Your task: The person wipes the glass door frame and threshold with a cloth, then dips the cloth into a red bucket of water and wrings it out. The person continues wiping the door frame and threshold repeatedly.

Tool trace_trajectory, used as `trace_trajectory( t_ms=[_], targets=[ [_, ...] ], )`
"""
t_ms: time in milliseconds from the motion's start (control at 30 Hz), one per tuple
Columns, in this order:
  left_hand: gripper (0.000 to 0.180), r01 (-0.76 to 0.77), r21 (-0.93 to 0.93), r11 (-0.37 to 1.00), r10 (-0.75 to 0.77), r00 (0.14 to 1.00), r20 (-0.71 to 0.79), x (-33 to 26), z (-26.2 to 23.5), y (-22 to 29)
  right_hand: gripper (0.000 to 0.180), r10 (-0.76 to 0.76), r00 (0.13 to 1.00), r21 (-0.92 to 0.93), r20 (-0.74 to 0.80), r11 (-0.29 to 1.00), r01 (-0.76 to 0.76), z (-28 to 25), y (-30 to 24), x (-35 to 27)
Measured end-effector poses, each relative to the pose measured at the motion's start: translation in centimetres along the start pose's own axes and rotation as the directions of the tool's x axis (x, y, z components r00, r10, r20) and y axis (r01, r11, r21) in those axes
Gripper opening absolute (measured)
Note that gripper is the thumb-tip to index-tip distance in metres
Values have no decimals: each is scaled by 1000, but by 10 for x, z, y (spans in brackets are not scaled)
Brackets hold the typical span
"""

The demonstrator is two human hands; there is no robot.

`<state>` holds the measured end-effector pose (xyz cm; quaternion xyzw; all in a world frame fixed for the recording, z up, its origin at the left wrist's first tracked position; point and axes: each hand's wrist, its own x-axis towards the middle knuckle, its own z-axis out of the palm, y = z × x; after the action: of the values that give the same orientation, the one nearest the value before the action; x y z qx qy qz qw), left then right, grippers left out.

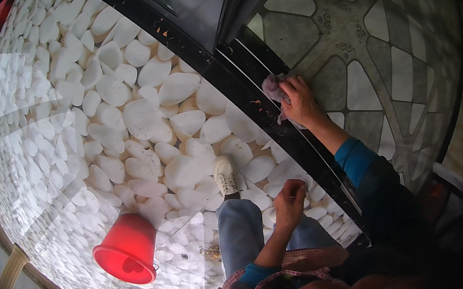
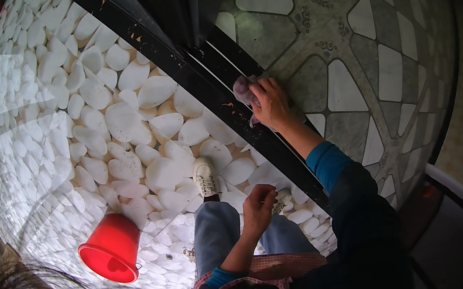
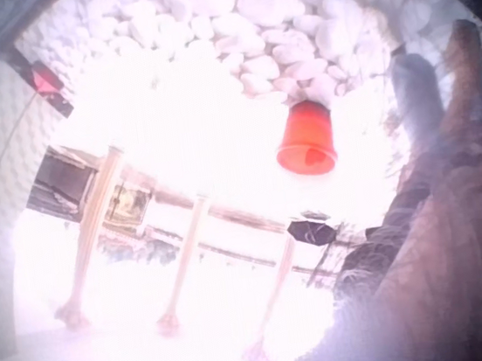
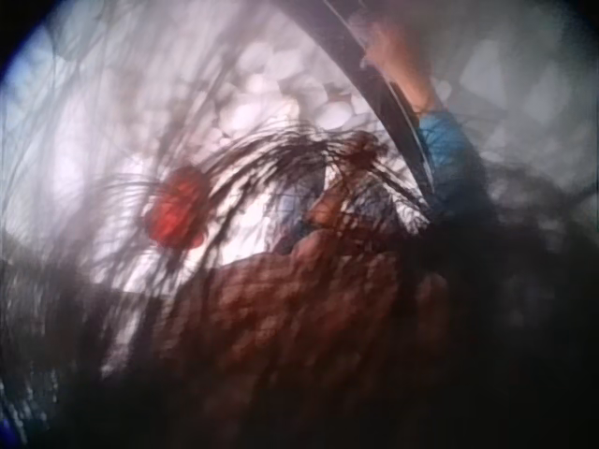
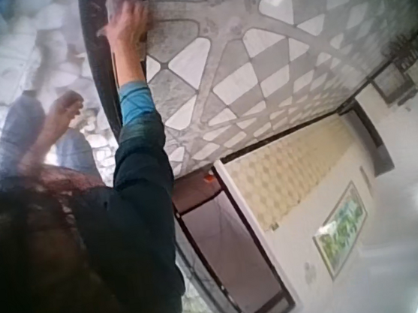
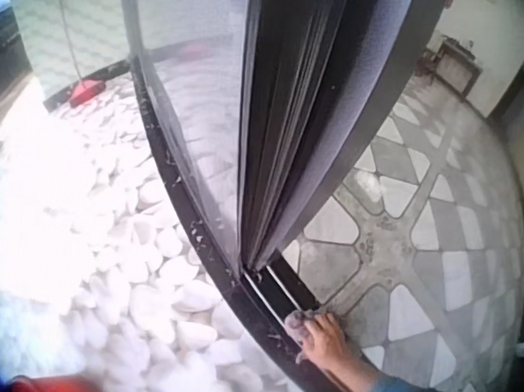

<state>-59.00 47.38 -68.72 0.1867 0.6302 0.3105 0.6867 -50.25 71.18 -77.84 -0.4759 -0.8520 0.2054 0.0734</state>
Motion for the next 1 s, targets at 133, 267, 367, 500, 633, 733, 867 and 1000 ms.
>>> trace_trajectory(
  t_ms=[133,267,367,500,633,733,867,1000],
  targets=[
    [15,17,13,1000,-17,1000,0,-1,-4,4,45,-78,979,-169,-189,984,46,14,-17,71],
    [15,19,-43,999,-19,1000,-7,-4,-8,9,51,57,988,-291,-146,952,-98,56,-29,115],
    [14,-35,48,998,36,999,-28,-4,-10,11,47,51,985,-292,-164,951,-98,68,-22,112],
    [14,6,16,1000,-6,1000,-1,-2,-10,14,46,-58,997,-199,-42,979,48,44,-5,80],
    [14,8,-6,1000,-8,1000,-6,1,-8,12,44,-17,999,-98,44,995,21,26,-12,49],
    [15,28,20,999,-28,1000,1,-1,-6,6,45,-128,986,-61,-112,991,121,52,-40,68],
    [15,69,74,995,-69,998,-6,-5,-4,-1,50,-126,983,-163,-135,981,104,83,-52,66],
    [15,60,102,993,-60,998,-2,-5,3,-8,51,-36,999,-230,7,973,37,75,-26,-47]
  ],
)
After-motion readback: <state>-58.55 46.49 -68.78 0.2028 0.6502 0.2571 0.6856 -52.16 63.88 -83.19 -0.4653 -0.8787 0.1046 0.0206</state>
